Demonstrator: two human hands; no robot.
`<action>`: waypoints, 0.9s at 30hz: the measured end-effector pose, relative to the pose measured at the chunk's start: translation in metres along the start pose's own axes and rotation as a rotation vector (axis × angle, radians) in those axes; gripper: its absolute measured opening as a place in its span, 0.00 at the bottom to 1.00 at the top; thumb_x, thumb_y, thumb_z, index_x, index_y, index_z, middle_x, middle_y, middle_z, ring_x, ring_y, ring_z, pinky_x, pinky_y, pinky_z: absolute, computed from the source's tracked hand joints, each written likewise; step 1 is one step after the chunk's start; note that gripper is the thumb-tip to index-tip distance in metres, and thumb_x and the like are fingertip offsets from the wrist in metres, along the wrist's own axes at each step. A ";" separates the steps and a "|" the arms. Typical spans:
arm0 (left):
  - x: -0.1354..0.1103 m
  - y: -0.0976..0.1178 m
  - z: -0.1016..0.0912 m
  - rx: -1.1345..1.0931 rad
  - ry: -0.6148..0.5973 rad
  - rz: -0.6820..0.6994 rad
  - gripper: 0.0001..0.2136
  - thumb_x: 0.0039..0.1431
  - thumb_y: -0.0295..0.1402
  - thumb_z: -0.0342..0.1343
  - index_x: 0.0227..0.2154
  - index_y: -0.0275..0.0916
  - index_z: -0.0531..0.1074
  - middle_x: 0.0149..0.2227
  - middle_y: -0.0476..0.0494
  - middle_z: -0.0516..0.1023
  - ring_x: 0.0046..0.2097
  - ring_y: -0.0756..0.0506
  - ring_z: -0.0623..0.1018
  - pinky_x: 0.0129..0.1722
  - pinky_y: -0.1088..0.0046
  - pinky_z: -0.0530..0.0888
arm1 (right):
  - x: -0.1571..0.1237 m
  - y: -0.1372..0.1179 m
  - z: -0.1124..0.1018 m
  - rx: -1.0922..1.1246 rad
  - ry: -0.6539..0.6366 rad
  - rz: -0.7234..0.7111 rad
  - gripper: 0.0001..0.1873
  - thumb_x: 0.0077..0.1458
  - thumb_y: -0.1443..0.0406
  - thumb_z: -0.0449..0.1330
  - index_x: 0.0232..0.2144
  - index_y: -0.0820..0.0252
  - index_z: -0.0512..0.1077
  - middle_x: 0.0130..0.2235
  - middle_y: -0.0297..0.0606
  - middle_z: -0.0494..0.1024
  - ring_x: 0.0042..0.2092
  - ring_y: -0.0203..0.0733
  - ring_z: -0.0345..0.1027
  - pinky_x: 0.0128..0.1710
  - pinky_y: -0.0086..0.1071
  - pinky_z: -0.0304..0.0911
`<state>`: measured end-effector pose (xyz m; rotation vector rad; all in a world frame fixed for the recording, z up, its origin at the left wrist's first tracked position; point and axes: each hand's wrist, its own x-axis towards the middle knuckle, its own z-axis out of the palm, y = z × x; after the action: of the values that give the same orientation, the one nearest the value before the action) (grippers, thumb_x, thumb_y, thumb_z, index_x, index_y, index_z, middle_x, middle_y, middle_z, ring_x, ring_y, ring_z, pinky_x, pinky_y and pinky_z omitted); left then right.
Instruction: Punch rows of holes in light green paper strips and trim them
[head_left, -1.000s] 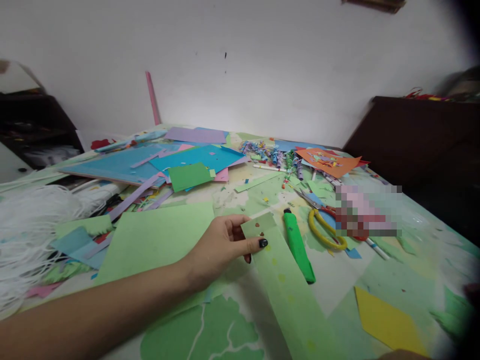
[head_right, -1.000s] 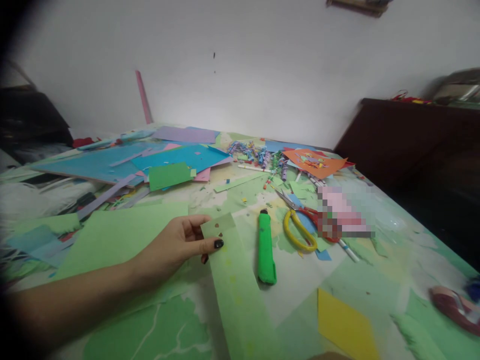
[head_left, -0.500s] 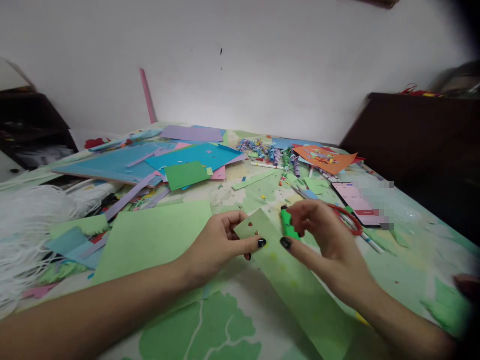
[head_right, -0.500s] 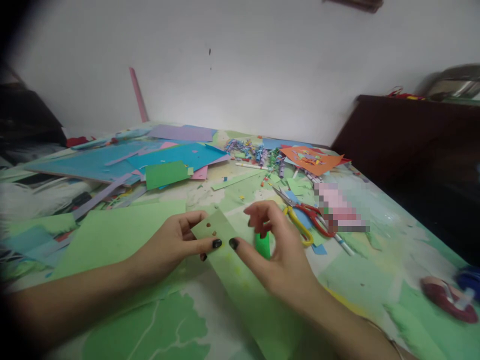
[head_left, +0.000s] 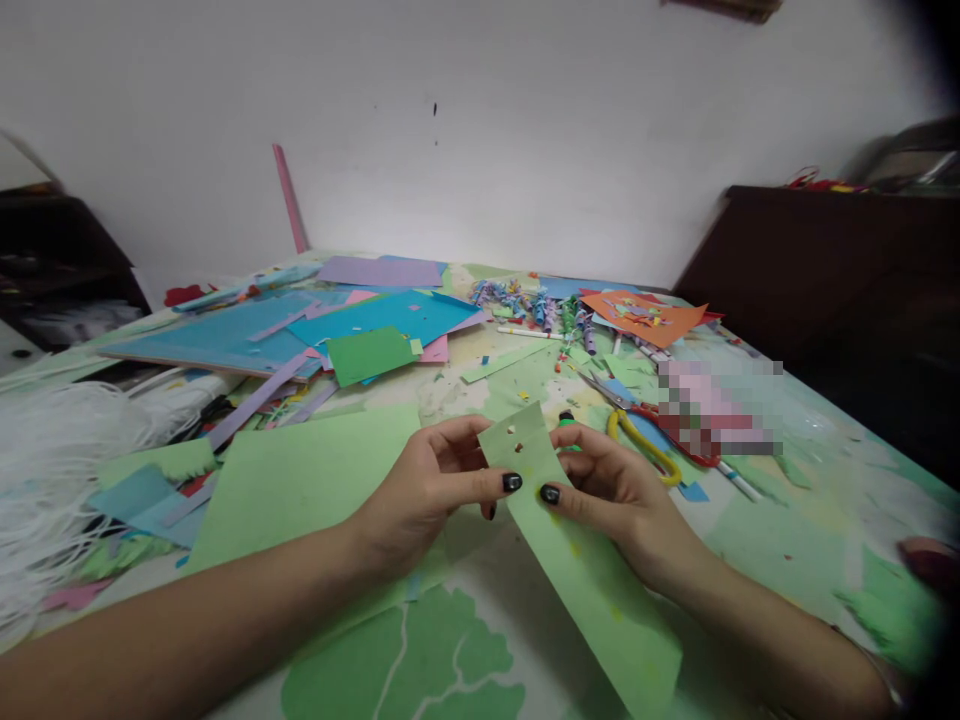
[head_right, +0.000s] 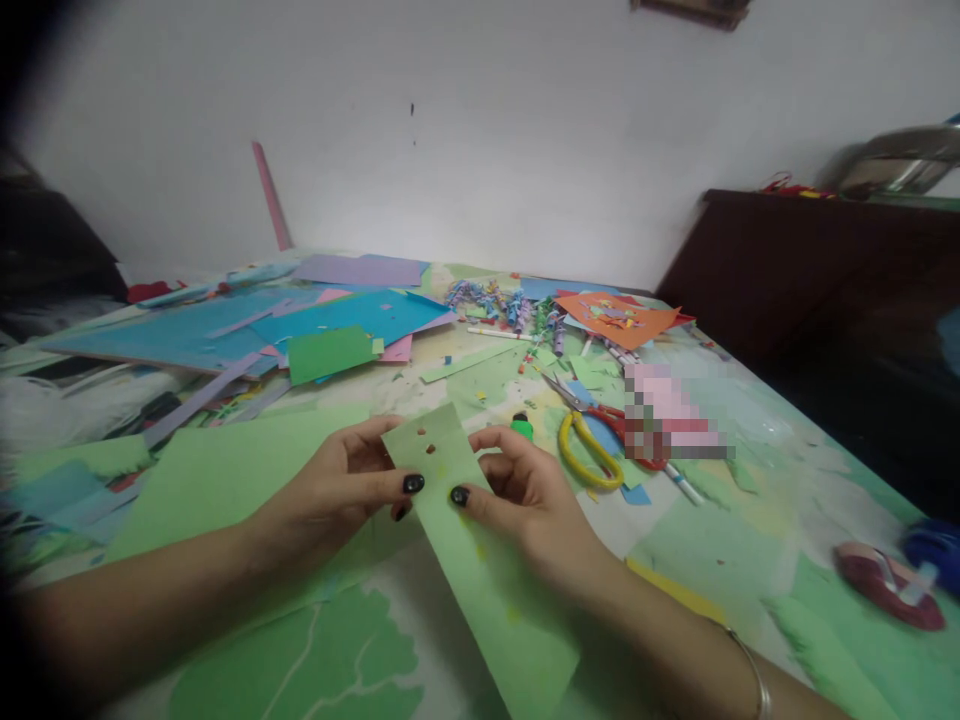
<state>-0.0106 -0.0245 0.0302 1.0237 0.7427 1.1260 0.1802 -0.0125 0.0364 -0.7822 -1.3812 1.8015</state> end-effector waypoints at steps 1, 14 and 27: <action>-0.001 0.001 0.001 -0.028 -0.010 -0.015 0.11 0.44 0.29 0.68 0.32 0.35 0.74 0.28 0.49 0.76 0.27 0.53 0.71 0.23 0.79 0.68 | -0.001 0.001 0.000 0.029 -0.001 0.005 0.16 0.50 0.65 0.67 0.39 0.58 0.66 0.32 0.34 0.79 0.29 0.34 0.73 0.26 0.24 0.66; -0.001 -0.004 0.000 -0.171 0.022 -0.166 0.16 0.42 0.31 0.69 0.37 0.38 0.77 0.37 0.44 0.78 0.32 0.51 0.74 0.30 0.75 0.68 | 0.001 0.008 -0.003 0.167 -0.005 0.024 0.14 0.50 0.68 0.66 0.38 0.58 0.68 0.32 0.35 0.80 0.30 0.35 0.74 0.31 0.28 0.69; -0.002 -0.003 0.001 -0.200 -0.029 -0.209 0.16 0.39 0.33 0.68 0.33 0.40 0.72 0.32 0.47 0.75 0.30 0.48 0.74 0.29 0.72 0.70 | -0.003 0.010 0.000 0.197 -0.058 0.070 0.15 0.48 0.68 0.66 0.39 0.59 0.68 0.32 0.35 0.79 0.27 0.33 0.72 0.33 0.32 0.70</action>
<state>-0.0092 -0.0275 0.0281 0.7740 0.6828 0.9811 0.1802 -0.0164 0.0270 -0.6861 -1.2030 1.9936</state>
